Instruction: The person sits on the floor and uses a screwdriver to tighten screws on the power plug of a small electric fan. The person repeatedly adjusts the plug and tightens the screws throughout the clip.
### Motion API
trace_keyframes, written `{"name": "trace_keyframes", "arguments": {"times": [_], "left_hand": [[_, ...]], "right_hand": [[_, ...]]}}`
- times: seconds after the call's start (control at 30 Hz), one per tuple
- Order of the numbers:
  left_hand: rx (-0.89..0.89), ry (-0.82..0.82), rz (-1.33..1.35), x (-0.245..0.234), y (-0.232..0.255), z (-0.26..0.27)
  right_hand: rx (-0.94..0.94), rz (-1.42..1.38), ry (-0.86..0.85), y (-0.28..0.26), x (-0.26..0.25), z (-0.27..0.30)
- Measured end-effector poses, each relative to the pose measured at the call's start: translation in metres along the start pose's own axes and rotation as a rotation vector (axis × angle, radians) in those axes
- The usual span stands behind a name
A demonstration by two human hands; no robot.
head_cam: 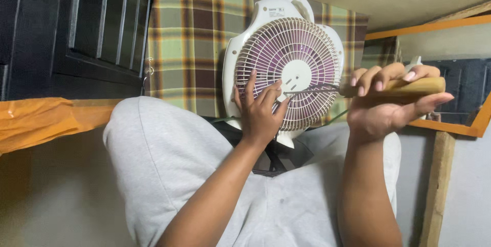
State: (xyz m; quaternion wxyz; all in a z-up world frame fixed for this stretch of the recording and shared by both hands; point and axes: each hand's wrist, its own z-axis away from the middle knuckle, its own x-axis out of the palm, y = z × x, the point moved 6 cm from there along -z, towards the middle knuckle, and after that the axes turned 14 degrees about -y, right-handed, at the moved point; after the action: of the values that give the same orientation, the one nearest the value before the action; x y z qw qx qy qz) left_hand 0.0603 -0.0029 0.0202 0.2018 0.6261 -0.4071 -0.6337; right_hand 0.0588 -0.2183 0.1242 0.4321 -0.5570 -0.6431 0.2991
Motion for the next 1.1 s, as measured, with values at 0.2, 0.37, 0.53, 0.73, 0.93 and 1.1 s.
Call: {"name": "trace_keyframes", "arguments": {"times": [0.2,0.37,0.53,0.73,0.93,1.1], "left_hand": [[-0.017,-0.01,0.088,-0.005,-0.002,-0.003],[0.034,0.086,0.171,-0.028,-0.001,-0.006],[-0.272,0.172,0.397,-0.063,-0.031,0.005],[-0.568,0.134,0.537,-0.06,-0.076,0.019],[-0.411,0.283,0.301,-0.023,-0.079,0.039],[-0.508,0.131,0.494,0.003,-0.107,0.039]], "right_hand": [[0.078,0.221,-0.047,0.004,-0.018,0.018],[0.07,0.264,-0.005,-0.008,-0.03,0.015],[0.097,0.134,0.106,-0.001,-0.013,0.009],[0.161,0.103,-0.043,0.013,0.039,0.004],[0.172,0.188,-0.146,0.019,0.045,0.01],[0.308,0.345,-0.042,0.045,0.007,0.012]]}}
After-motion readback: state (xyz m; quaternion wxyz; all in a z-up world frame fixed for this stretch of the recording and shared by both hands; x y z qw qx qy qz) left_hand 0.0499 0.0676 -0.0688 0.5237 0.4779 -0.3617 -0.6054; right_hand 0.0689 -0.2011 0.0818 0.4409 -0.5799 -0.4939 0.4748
